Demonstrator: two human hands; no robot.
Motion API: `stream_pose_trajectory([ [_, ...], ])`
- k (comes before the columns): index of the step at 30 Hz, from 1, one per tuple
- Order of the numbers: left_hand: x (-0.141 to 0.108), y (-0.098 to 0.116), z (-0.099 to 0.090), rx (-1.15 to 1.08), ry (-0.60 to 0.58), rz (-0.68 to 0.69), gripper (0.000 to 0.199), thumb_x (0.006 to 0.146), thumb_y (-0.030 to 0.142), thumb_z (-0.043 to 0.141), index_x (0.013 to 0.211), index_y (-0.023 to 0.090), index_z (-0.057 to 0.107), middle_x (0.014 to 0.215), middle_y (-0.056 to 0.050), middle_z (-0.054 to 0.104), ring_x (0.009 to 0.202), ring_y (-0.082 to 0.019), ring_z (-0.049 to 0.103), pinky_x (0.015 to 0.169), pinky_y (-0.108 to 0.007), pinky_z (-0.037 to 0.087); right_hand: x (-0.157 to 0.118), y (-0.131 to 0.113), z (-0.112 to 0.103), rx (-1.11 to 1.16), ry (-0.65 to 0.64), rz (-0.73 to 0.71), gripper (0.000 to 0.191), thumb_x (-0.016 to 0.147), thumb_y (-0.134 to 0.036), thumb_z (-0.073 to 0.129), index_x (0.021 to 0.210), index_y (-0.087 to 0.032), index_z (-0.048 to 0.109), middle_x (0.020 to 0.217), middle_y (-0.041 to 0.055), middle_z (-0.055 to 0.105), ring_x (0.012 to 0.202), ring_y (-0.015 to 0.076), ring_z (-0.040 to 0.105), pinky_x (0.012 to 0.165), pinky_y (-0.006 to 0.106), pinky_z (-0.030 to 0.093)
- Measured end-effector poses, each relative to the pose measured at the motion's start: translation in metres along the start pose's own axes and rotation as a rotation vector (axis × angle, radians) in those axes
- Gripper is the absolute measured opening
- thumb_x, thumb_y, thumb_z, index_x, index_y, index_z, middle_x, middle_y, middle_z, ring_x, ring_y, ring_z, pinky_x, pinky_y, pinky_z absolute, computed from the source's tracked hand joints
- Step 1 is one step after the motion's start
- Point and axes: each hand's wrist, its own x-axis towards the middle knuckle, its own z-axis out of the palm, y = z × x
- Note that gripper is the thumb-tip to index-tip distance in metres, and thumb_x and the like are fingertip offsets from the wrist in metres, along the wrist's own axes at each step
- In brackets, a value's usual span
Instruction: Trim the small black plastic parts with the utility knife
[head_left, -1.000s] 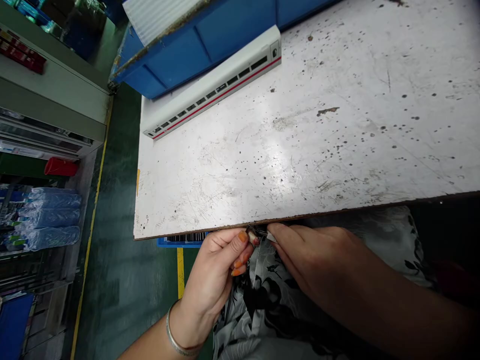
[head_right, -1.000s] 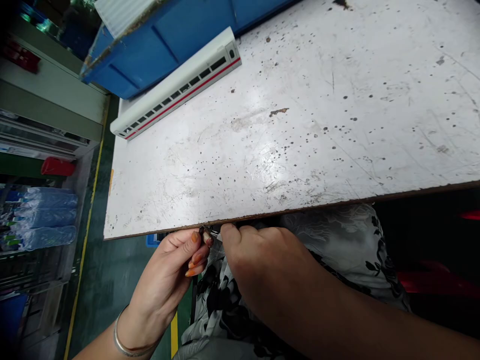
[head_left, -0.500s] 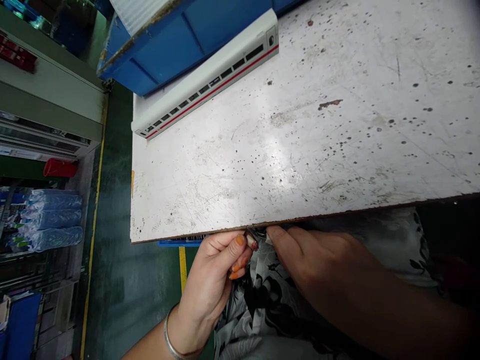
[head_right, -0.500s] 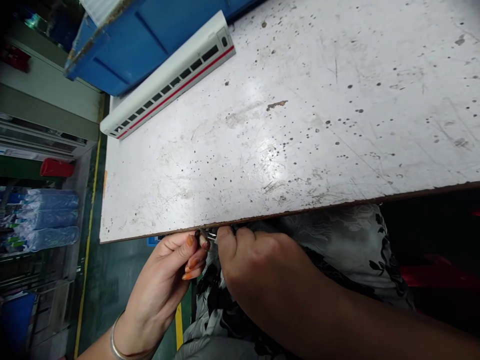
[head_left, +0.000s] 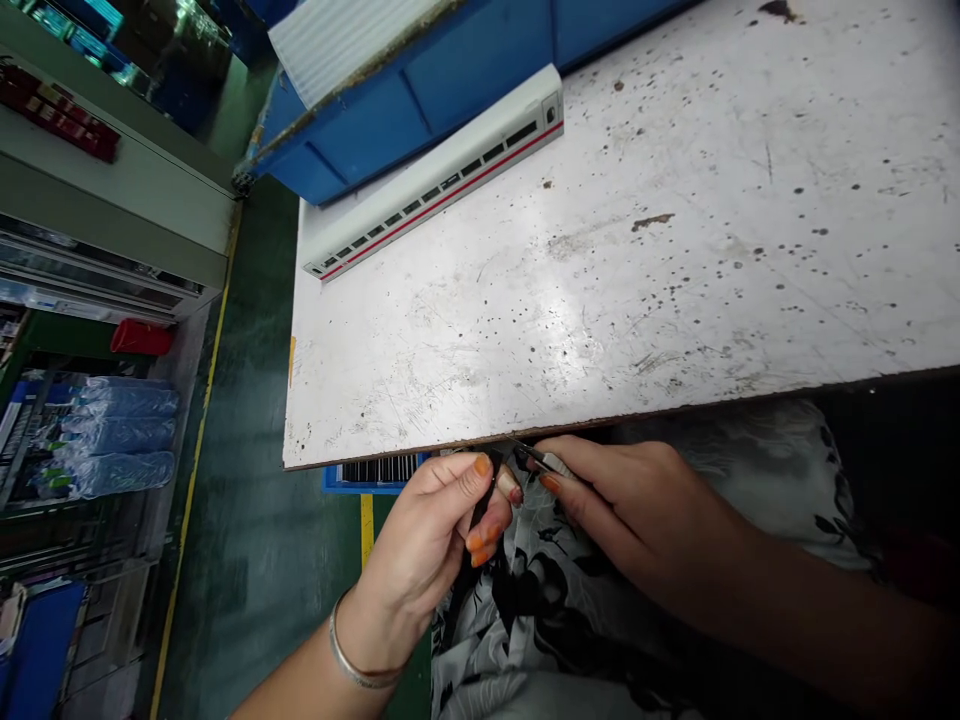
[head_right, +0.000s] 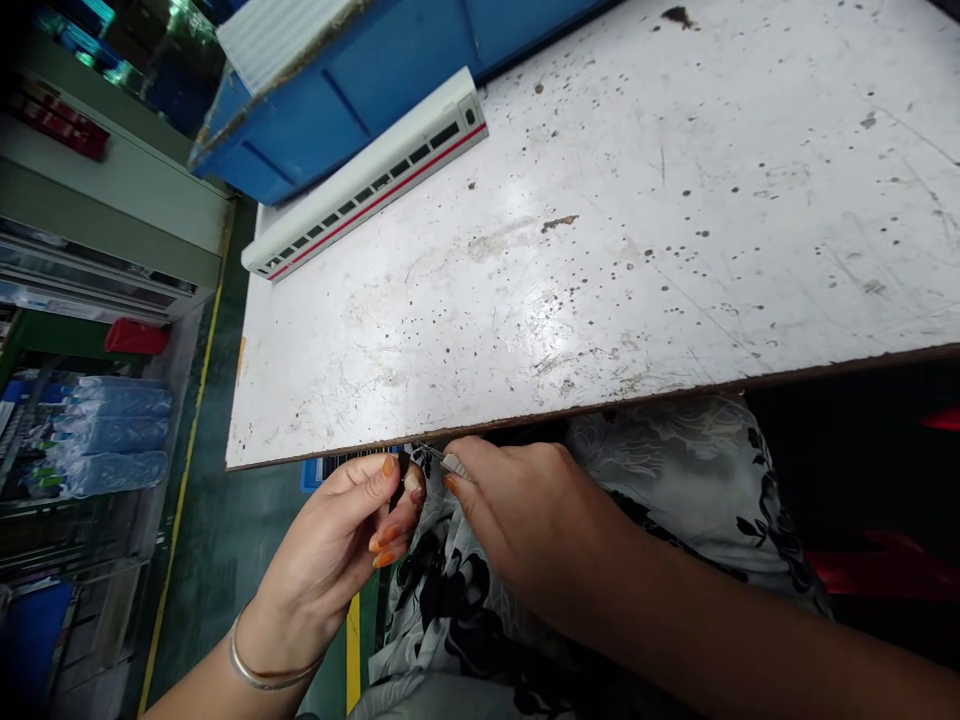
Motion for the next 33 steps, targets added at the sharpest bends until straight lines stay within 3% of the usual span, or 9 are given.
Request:
stream_pose_trajectory([
  [3,-0.003,-0.001,0.002,0.006,-0.035,-0.011,0.036,0.094,0.038,0.055,0.068,0.013,0.06,0.047,0.003,0.044,0.041,-0.006,0.036,0.043,-0.017,0.028,0.0,-0.009,-0.004,0.174,-0.024,0.036,0.02,0.095,-0.024,0.044,0.086,-0.022,0.062,0.073,-0.0018,0.068,0.062,0.0136,0.063,0.058,0.023,0.044],
  [7,-0.003,-0.004,0.004,0.007,-0.087,-0.02,0.04,0.093,0.04,0.058,0.062,0.014,0.053,0.046,0.003,0.044,0.041,-0.005,0.036,0.042,-0.016,0.028,0.003,-0.014,-0.004,0.289,0.057,0.046,0.016,0.087,-0.019,0.057,0.099,-0.025,0.066,0.073,-0.0055,0.07,0.061,0.0129,0.063,0.056,0.021,0.043],
  [12,-0.003,-0.005,0.004,0.022,-0.194,-0.021,0.036,0.095,0.041,0.054,0.072,0.013,0.059,0.044,0.004,0.042,0.038,-0.005,0.032,0.039,-0.015,0.025,0.005,-0.015,-0.004,0.345,0.046,0.023,0.011,0.087,-0.019,0.056,0.08,-0.022,0.064,0.06,-0.0074,0.062,0.053,0.0099,0.056,0.051,0.02,0.04],
  [17,-0.004,-0.003,0.006,0.114,-0.175,0.039,0.023,0.091,0.04,0.061,0.088,0.017,0.059,0.055,0.005,0.042,0.049,-0.007,0.036,0.047,-0.018,0.042,0.006,-0.016,-0.005,0.226,0.075,0.015,0.01,0.091,-0.023,0.055,0.087,-0.022,0.064,0.07,-0.0046,0.067,0.061,0.0115,0.061,0.055,0.021,0.041],
  [19,-0.005,-0.001,0.006,0.19,-0.152,0.071,0.023,0.092,0.039,0.06,0.086,0.017,0.059,0.058,0.005,0.04,0.051,-0.008,0.038,0.05,-0.02,0.046,0.005,-0.015,-0.005,0.154,0.066,0.009,0.012,0.093,-0.025,0.052,0.094,-0.023,0.064,0.073,-0.0036,0.068,0.063,0.0126,0.063,0.056,0.022,0.041],
  [22,-0.004,0.0,0.005,0.292,-0.103,0.103,0.032,0.094,0.042,0.055,0.078,0.015,0.06,0.059,0.004,0.039,0.051,-0.008,0.041,0.05,-0.02,0.043,0.002,-0.013,-0.004,-0.011,0.096,-0.068,0.018,0.097,-0.029,0.045,0.099,-0.022,0.062,0.074,-0.0019,0.068,0.063,0.0143,0.064,0.055,0.024,0.042],
  [25,-0.003,-0.001,0.003,0.272,-0.044,0.113,0.03,0.094,0.042,0.055,0.084,0.015,0.063,0.059,0.005,0.036,0.049,-0.007,0.036,0.046,-0.018,0.034,-0.002,-0.012,-0.005,-0.243,0.137,-0.152,0.026,0.101,-0.029,0.036,0.094,-0.019,0.06,0.068,0.0,0.064,0.056,0.0162,0.062,0.05,0.026,0.04],
  [31,0.005,-0.008,0.003,0.146,0.033,0.075,0.026,0.094,0.039,0.057,0.085,0.015,0.065,0.057,0.005,0.035,0.05,-0.006,0.028,0.045,-0.018,0.022,-0.007,-0.012,-0.006,-0.481,-0.049,-0.123,0.016,0.089,-0.011,0.044,0.081,-0.022,0.053,0.066,0.0004,0.057,0.049,0.0206,0.058,0.045,0.033,0.038],
  [33,0.007,-0.01,0.004,0.12,0.065,0.06,0.026,0.092,0.039,0.059,0.083,0.015,0.065,0.058,0.004,0.037,0.051,-0.006,0.028,0.045,-0.018,0.021,-0.006,-0.012,-0.005,-0.487,-0.045,-0.141,0.019,0.082,-0.004,0.046,0.08,-0.022,0.053,0.064,0.0,0.057,0.047,0.0211,0.057,0.043,0.034,0.037],
])
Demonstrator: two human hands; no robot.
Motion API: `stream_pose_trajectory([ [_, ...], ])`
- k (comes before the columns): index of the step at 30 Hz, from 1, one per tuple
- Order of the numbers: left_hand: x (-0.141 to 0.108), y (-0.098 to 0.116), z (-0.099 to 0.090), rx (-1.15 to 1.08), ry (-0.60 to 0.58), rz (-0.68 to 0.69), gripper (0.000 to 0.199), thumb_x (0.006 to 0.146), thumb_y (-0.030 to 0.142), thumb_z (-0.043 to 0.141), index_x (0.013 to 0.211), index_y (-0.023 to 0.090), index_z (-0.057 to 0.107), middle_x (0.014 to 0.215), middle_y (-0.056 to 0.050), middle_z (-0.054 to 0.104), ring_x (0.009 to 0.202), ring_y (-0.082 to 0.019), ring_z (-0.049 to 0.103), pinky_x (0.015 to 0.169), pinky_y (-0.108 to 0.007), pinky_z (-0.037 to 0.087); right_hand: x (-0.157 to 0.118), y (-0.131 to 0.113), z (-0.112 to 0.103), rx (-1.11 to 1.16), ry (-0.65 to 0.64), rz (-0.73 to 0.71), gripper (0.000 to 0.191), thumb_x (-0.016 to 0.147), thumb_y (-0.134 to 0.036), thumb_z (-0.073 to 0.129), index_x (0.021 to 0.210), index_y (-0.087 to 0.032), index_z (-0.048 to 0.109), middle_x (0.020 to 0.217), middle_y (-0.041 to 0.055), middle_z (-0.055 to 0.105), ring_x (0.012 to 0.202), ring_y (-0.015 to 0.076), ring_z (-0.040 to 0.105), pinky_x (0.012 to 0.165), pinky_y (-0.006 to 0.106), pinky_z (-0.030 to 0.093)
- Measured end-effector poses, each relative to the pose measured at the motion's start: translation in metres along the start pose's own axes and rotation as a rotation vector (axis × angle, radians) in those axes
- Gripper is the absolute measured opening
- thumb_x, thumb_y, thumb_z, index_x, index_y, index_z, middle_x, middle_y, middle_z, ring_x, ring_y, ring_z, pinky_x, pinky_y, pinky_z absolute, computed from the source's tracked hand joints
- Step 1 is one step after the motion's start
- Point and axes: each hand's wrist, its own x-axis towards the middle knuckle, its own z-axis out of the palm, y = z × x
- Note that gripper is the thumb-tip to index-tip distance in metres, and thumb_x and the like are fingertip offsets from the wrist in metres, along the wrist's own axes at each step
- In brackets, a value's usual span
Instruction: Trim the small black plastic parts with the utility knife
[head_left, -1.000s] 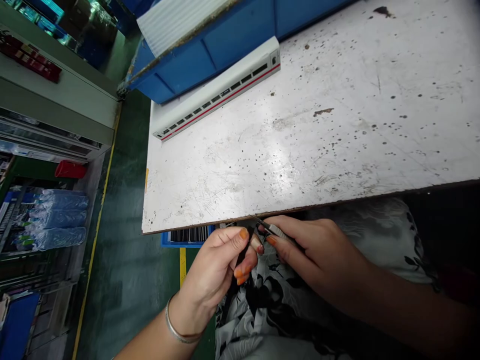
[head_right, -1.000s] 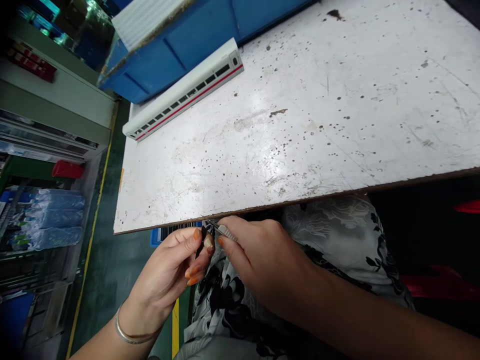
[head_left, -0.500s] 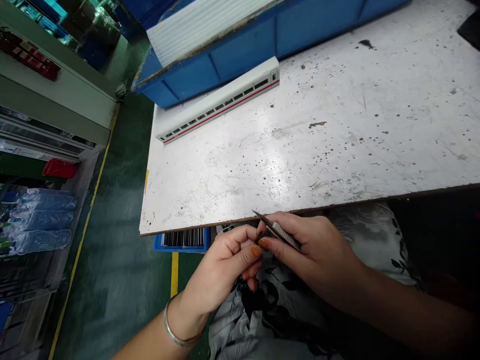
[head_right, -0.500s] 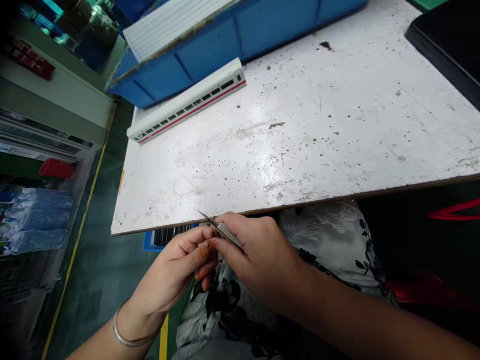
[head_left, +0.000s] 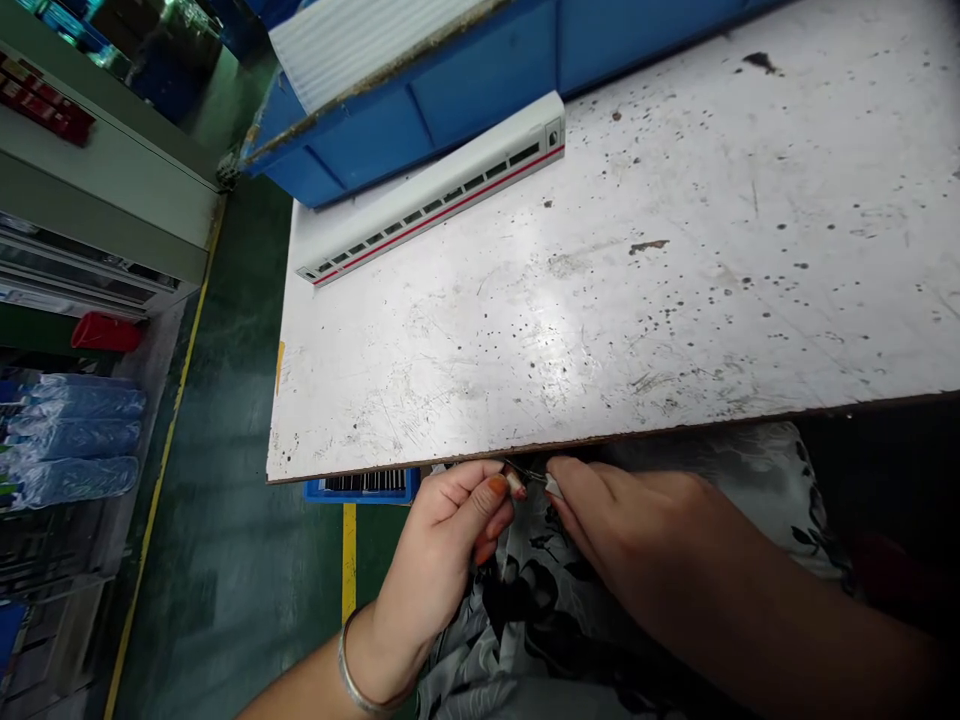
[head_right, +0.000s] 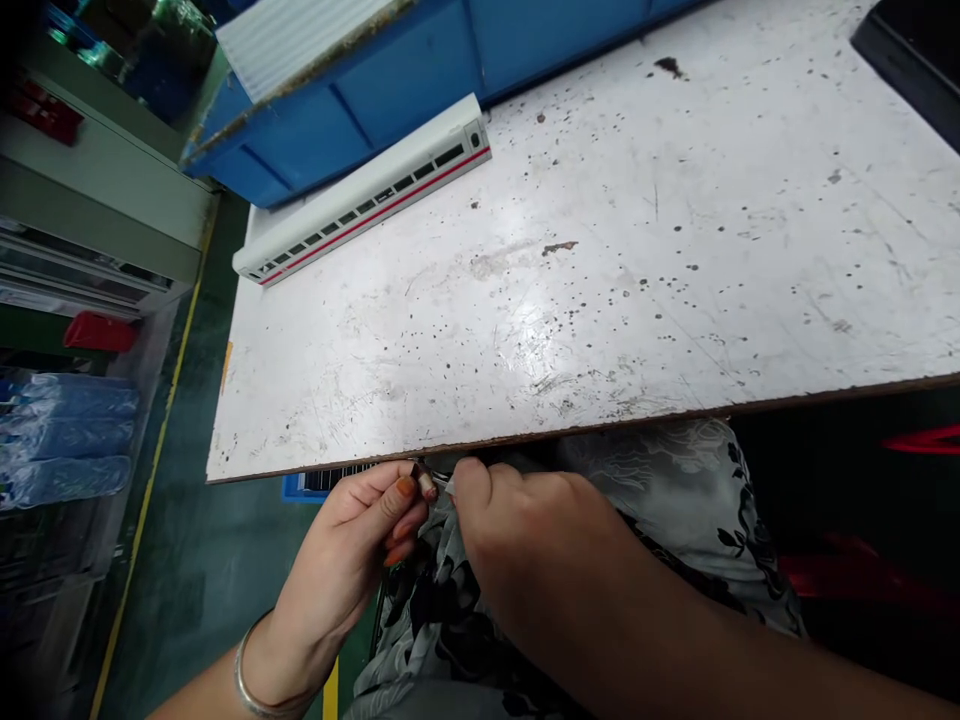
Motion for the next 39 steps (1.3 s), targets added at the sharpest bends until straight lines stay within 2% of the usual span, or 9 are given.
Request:
stream_pose_trajectory([
  [4,0.0,-0.001,0.003,-0.031,0.034,-0.01,0.025,0.092,0.037,0.061,0.083,0.014,0.066,0.057,0.004,0.038,0.051,-0.006,0.029,0.045,-0.017,0.022,0.002,-0.001,-0.001,-0.032,0.057,-0.023,0.026,0.072,0.002,0.045,0.079,-0.022,0.054,0.061,0.0006,0.055,0.042,0.0212,0.055,0.038,0.034,0.038],
  [11,-0.004,0.001,0.004,-0.03,0.068,0.01,0.031,0.09,0.044,0.062,0.082,0.015,0.065,0.055,0.004,0.039,0.05,-0.005,0.03,0.045,-0.017,0.023,0.002,-0.001,-0.006,-0.029,0.086,-0.077,0.028,0.067,0.001,0.045,0.083,-0.019,0.057,0.062,0.0025,0.055,0.041,0.0208,0.053,0.038,0.033,0.046],
  [21,-0.002,-0.002,0.005,-0.097,0.102,-0.04,0.03,0.089,0.04,0.065,0.075,0.013,0.064,0.055,0.004,0.039,0.049,-0.005,0.028,0.045,-0.017,0.023,0.007,-0.002,-0.003,-0.075,0.187,-0.095,0.023,0.061,0.0,0.051,0.071,-0.02,0.056,0.056,0.0002,0.052,0.035,0.0193,0.05,0.03,0.033,0.038],
  [28,-0.002,-0.001,0.005,-0.153,0.091,-0.017,0.032,0.087,0.042,0.066,0.075,0.013,0.063,0.056,0.004,0.037,0.051,-0.006,0.026,0.045,-0.018,0.02,0.01,-0.001,-0.008,-0.072,0.161,-0.112,0.022,0.061,-0.001,0.05,0.069,-0.019,0.058,0.056,0.0005,0.054,0.036,0.0183,0.05,0.03,0.032,0.039],
  [33,-0.001,0.0,0.006,-0.125,0.1,-0.036,0.041,0.088,0.043,0.065,0.063,0.015,0.05,0.056,0.004,0.038,0.051,-0.006,0.026,0.046,-0.02,0.02,0.01,-0.001,-0.01,-0.076,0.167,-0.125,0.02,0.061,-0.002,0.05,0.068,-0.019,0.06,0.056,0.0005,0.054,0.036,0.0177,0.05,0.029,0.031,0.039],
  [39,0.0,-0.001,0.005,-0.102,0.102,-0.04,0.041,0.089,0.044,0.063,0.063,0.015,0.048,0.055,0.004,0.036,0.051,-0.006,0.026,0.047,-0.021,0.019,0.01,0.0,-0.012,-0.046,0.13,-0.124,0.021,0.059,-0.003,0.051,0.068,-0.02,0.059,0.056,0.0002,0.054,0.036,0.0176,0.05,0.03,0.031,0.041],
])
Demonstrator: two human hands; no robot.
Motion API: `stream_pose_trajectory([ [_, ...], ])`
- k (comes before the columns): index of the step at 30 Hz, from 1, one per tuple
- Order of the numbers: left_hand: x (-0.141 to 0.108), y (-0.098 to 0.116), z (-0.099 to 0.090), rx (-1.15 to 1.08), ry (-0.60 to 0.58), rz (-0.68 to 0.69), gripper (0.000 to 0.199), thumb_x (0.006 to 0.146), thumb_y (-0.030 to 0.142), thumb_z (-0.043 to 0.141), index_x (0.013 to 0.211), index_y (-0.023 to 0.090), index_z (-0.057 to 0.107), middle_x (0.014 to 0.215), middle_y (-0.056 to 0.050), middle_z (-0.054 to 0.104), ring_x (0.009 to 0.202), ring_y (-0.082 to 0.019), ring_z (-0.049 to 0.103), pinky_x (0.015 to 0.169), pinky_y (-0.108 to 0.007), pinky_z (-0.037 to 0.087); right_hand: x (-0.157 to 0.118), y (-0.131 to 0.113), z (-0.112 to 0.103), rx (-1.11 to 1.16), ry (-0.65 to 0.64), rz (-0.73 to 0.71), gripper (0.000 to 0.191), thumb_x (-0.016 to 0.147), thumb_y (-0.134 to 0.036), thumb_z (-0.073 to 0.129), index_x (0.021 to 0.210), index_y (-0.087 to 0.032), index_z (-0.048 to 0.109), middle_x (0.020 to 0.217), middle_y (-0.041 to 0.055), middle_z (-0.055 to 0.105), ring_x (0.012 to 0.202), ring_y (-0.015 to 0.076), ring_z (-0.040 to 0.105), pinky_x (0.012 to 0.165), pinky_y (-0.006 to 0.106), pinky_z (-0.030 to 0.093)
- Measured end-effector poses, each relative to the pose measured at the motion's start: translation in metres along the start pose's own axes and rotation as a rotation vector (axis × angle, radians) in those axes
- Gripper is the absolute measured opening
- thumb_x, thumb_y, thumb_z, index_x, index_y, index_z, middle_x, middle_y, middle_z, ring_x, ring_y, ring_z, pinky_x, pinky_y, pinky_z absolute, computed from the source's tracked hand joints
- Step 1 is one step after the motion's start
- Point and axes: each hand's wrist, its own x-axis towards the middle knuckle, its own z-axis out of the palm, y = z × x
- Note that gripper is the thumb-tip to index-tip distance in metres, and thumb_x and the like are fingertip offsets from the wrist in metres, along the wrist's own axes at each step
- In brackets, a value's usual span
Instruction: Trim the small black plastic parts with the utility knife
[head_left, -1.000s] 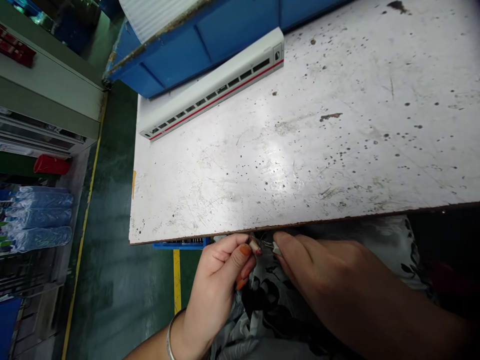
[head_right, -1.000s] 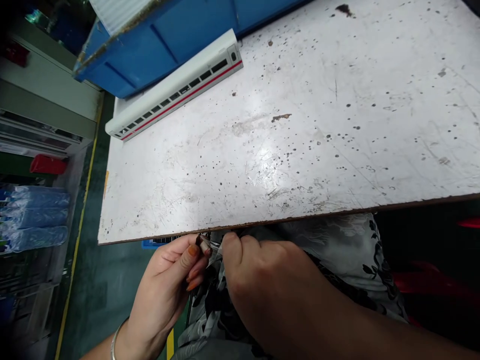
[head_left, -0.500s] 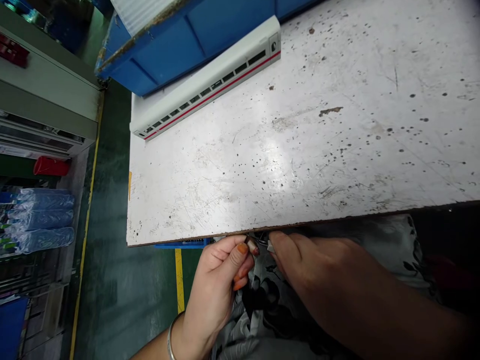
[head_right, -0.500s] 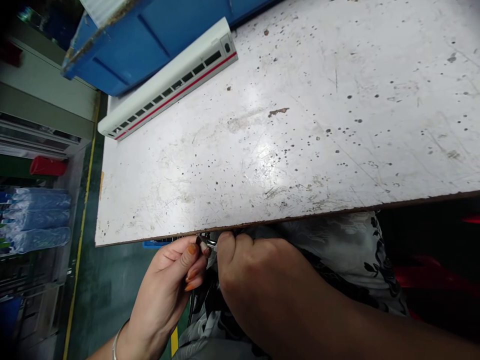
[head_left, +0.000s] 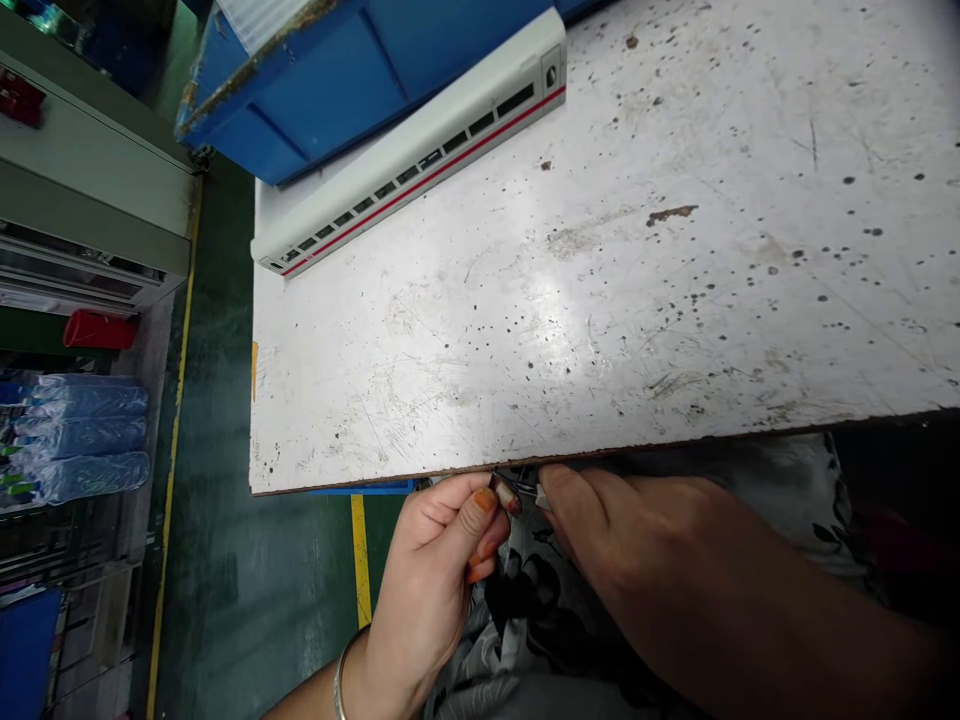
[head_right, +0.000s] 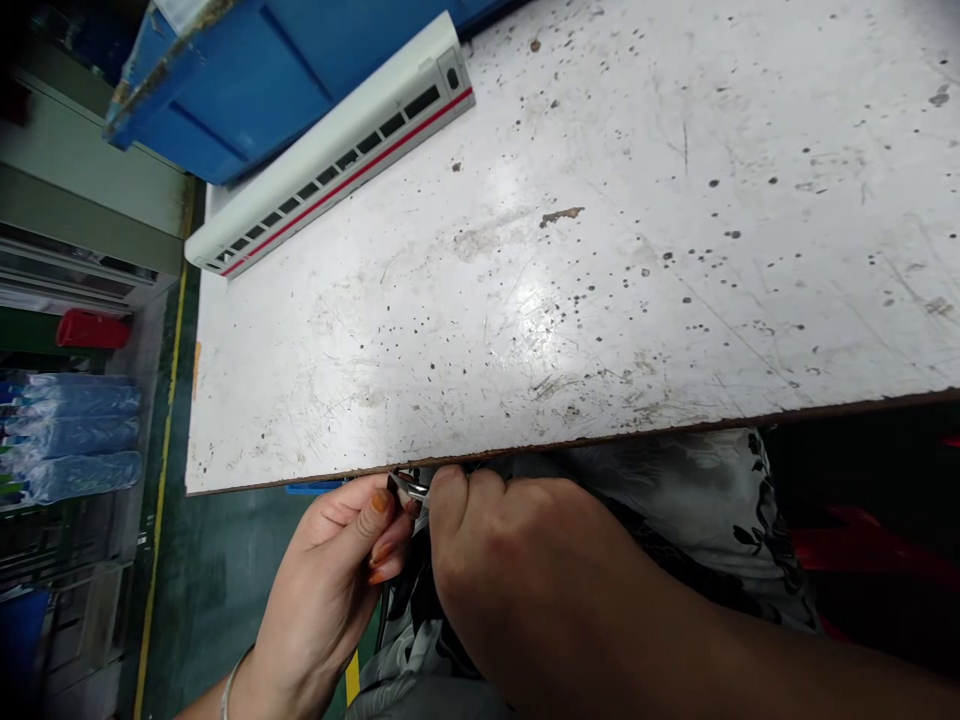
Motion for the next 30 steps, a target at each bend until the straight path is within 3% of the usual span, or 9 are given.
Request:
stream_pose_trajectory([
  [7,0.0005,0.0,0.0009,-0.009,0.001,0.001,0.041,0.089,0.042,0.063,0.062,0.015,0.049,0.055,0.004,0.036,0.051,-0.007,0.025,0.047,-0.022,0.019,0.004,0.0,0.0006,0.008,0.0,0.004,0.018,0.053,-0.008,0.052,0.064,-0.021,0.057,0.053,-0.0008,0.052,0.033,0.0168,0.048,0.027,0.031,0.038],
  [14,-0.0001,0.0003,-0.0002,-0.02,-0.005,-0.002,0.032,0.089,0.041,0.063,0.074,0.014,0.064,0.055,0.004,0.034,0.052,-0.007,0.024,0.047,-0.021,0.017,0.005,-0.0022,0.0002,-0.063,0.028,0.005,0.013,0.053,-0.011,0.052,0.061,-0.02,0.057,0.051,-0.0004,0.049,0.031,0.016,0.045,0.025,0.03,0.038],
  [22,0.0001,0.0024,0.0011,-0.03,-0.002,-0.009,0.033,0.088,0.042,0.065,0.073,0.012,0.063,0.055,0.004,0.036,0.051,-0.006,0.026,0.046,-0.019,0.02,0.0035,0.0015,0.0052,-0.055,0.031,0.001,0.016,0.053,-0.009,0.053,0.064,-0.02,0.057,0.053,-0.0002,0.05,0.033,0.0171,0.047,0.027,0.031,0.036],
  [30,-0.0001,0.0029,-0.0008,-0.031,-0.015,-0.004,0.032,0.087,0.043,0.065,0.076,0.013,0.066,0.055,0.005,0.031,0.052,-0.006,0.022,0.046,-0.019,0.016,0.0014,0.0048,0.0008,0.035,-0.107,-0.004,0.022,0.065,0.0,0.052,0.075,-0.018,0.058,0.061,0.0009,0.057,0.042,0.0184,0.055,0.038,0.03,0.047],
])
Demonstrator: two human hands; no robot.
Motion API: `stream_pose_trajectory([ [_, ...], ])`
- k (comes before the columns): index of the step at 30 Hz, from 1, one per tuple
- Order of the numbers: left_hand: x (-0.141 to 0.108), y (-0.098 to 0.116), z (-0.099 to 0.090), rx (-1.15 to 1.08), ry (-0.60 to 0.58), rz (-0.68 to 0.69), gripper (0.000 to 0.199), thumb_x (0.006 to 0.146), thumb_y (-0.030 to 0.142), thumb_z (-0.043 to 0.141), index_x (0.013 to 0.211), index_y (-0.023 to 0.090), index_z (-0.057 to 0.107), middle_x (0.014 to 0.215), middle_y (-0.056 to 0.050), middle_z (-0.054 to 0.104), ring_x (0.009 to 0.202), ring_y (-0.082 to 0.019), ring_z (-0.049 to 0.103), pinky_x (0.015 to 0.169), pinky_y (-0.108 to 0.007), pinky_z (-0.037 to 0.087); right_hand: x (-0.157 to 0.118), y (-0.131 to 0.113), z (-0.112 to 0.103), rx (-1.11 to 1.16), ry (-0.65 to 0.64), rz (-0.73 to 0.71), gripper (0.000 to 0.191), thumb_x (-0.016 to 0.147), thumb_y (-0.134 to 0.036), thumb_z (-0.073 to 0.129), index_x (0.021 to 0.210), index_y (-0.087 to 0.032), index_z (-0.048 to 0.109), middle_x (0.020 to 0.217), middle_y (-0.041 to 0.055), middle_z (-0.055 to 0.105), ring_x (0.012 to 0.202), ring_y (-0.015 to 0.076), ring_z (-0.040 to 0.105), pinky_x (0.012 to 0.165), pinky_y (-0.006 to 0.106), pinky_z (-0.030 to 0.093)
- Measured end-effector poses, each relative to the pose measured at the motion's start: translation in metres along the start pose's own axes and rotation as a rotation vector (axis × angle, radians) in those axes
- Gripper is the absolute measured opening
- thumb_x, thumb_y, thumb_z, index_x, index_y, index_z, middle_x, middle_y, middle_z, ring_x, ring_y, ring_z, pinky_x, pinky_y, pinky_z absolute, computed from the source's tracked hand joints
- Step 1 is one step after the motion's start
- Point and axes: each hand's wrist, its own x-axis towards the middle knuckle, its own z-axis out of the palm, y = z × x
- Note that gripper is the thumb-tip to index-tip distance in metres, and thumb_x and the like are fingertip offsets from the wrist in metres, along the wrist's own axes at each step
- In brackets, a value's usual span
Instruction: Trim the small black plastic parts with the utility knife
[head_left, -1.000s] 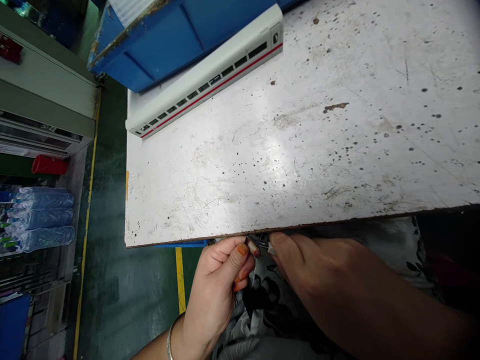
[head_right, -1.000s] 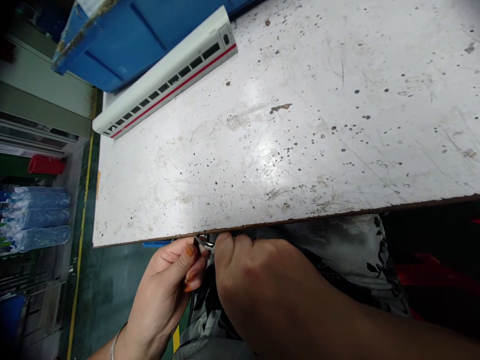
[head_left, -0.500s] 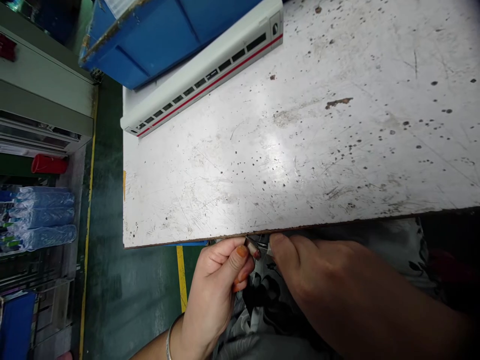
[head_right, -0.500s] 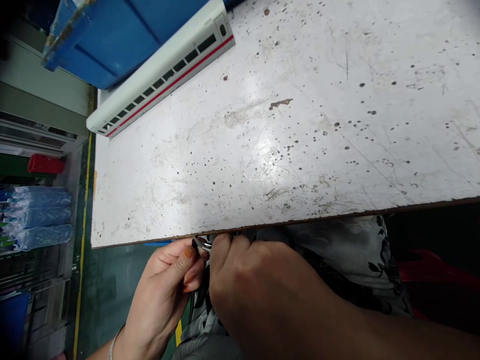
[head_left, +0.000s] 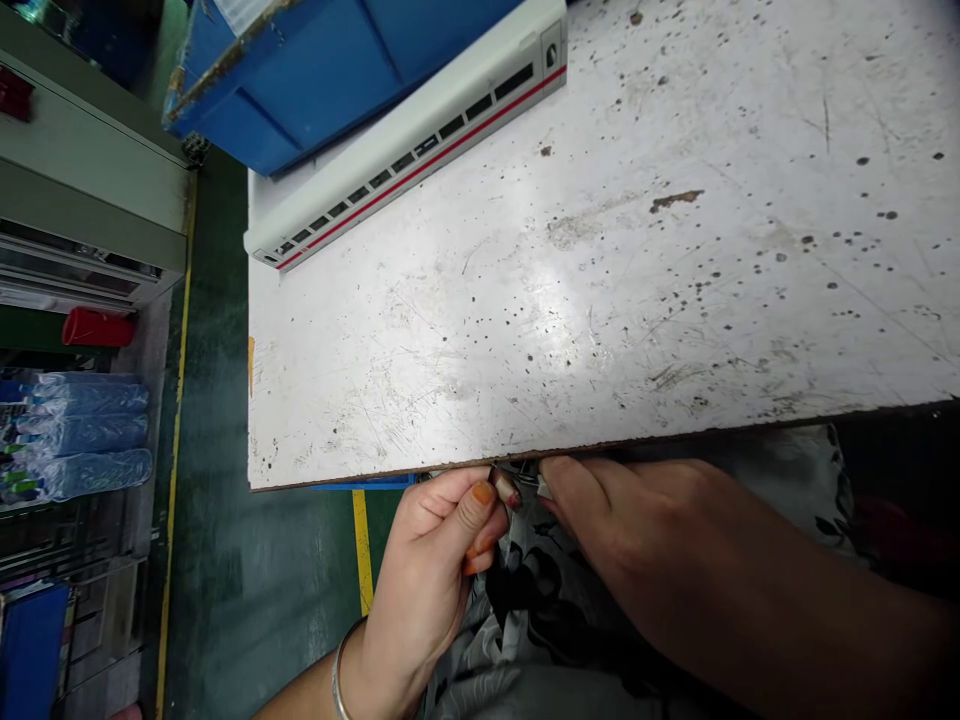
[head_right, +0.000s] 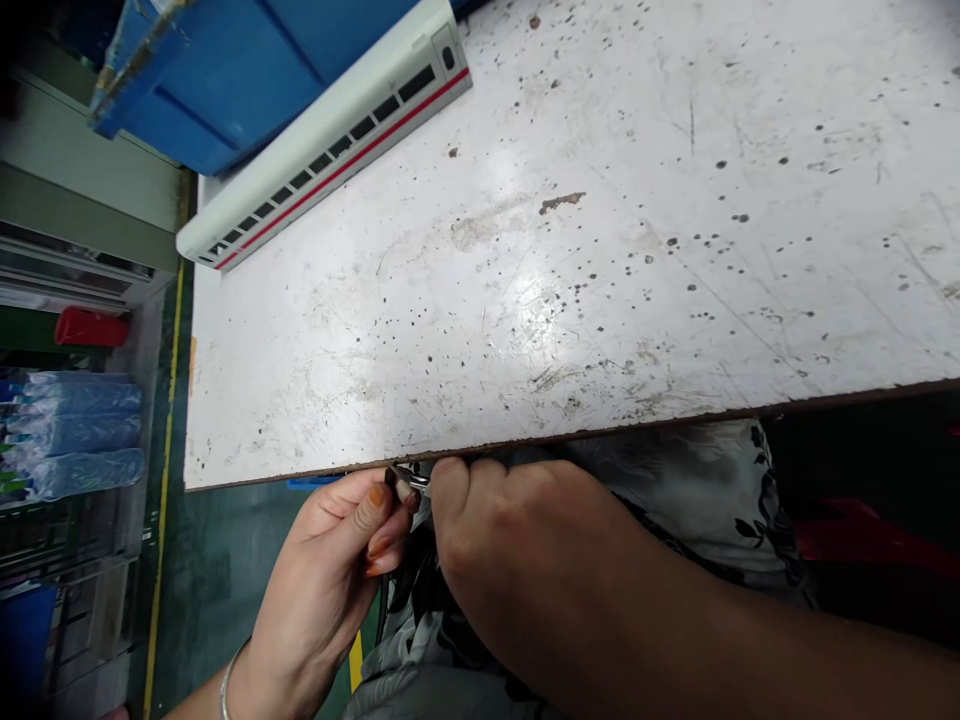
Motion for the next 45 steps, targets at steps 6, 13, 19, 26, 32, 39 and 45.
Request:
stream_pose_trajectory([
  [6,0.0004,-0.0002,0.0,0.005,0.008,0.009,0.031,0.088,0.04,0.064,0.075,0.013,0.066,0.055,0.005,0.032,0.052,-0.006,0.022,0.046,-0.02,0.017,0.005,-0.0028,-0.0056,-0.045,-0.055,0.011,0.021,0.058,-0.002,0.06,0.067,-0.02,0.055,0.059,-0.0005,0.056,0.04,0.0171,0.053,0.033,0.029,0.04],
  [13,0.0007,-0.0012,-0.0009,0.023,0.006,0.007,0.031,0.088,0.042,0.064,0.079,0.012,0.067,0.055,0.005,0.032,0.052,-0.006,0.022,0.047,-0.02,0.016,0.0038,-0.0059,-0.0063,-0.105,0.03,-0.005,0.021,0.047,-0.008,0.063,0.062,-0.02,0.056,0.055,-0.0009,0.052,0.036,0.0158,0.047,0.03,0.03,0.035],
  [19,0.0002,-0.0012,-0.0003,0.016,0.011,0.007,0.032,0.087,0.043,0.066,0.078,0.012,0.067,0.054,0.005,0.032,0.052,-0.006,0.022,0.047,-0.02,0.016,0.0037,-0.0024,-0.0043,-0.047,0.002,-0.01,0.021,0.057,-0.002,0.06,0.066,-0.02,0.055,0.059,-0.001,0.055,0.04,0.0166,0.053,0.032,0.03,0.034],
  [26,0.0014,-0.002,-0.0006,0.006,0.016,0.008,0.034,0.085,0.045,0.067,0.075,0.012,0.067,0.054,0.005,0.03,0.052,-0.006,0.021,0.046,-0.02,0.015,0.0031,-0.0001,-0.0027,-0.01,0.031,-0.01,0.023,0.059,0.0,0.06,0.063,-0.022,0.052,0.059,-0.0019,0.056,0.039,0.0169,0.054,0.033,0.031,0.033],
  [32,0.0008,-0.0016,-0.0008,0.009,0.008,0.009,0.034,0.086,0.045,0.067,0.074,0.012,0.066,0.055,0.005,0.032,0.052,-0.006,0.022,0.047,-0.02,0.016,0.0059,-0.004,-0.0086,-0.042,-0.025,0.004,0.022,0.053,-0.002,0.061,0.062,-0.021,0.053,0.057,-0.0012,0.055,0.039,0.0168,0.052,0.032,0.03,0.035],
  [39,0.001,-0.0018,-0.0004,0.013,0.011,0.013,0.034,0.085,0.045,0.067,0.075,0.012,0.067,0.054,0.005,0.03,0.051,-0.006,0.021,0.046,-0.02,0.016,0.0061,-0.006,-0.0052,-0.112,0.02,-0.011,0.019,0.051,-0.007,0.063,0.063,-0.019,0.056,0.056,-0.0008,0.052,0.037,0.0156,0.048,0.029,0.029,0.034],
  [45,0.0015,-0.0022,-0.0002,0.017,0.011,0.022,0.034,0.085,0.045,0.067,0.076,0.013,0.067,0.054,0.005,0.03,0.051,-0.006,0.021,0.046,-0.02,0.015,0.0029,-0.0043,-0.0029,-0.088,0.057,-0.004,0.02,0.056,-0.001,0.058,0.065,-0.019,0.055,0.056,-0.0008,0.054,0.037,0.0155,0.049,0.031,0.029,0.031],
])
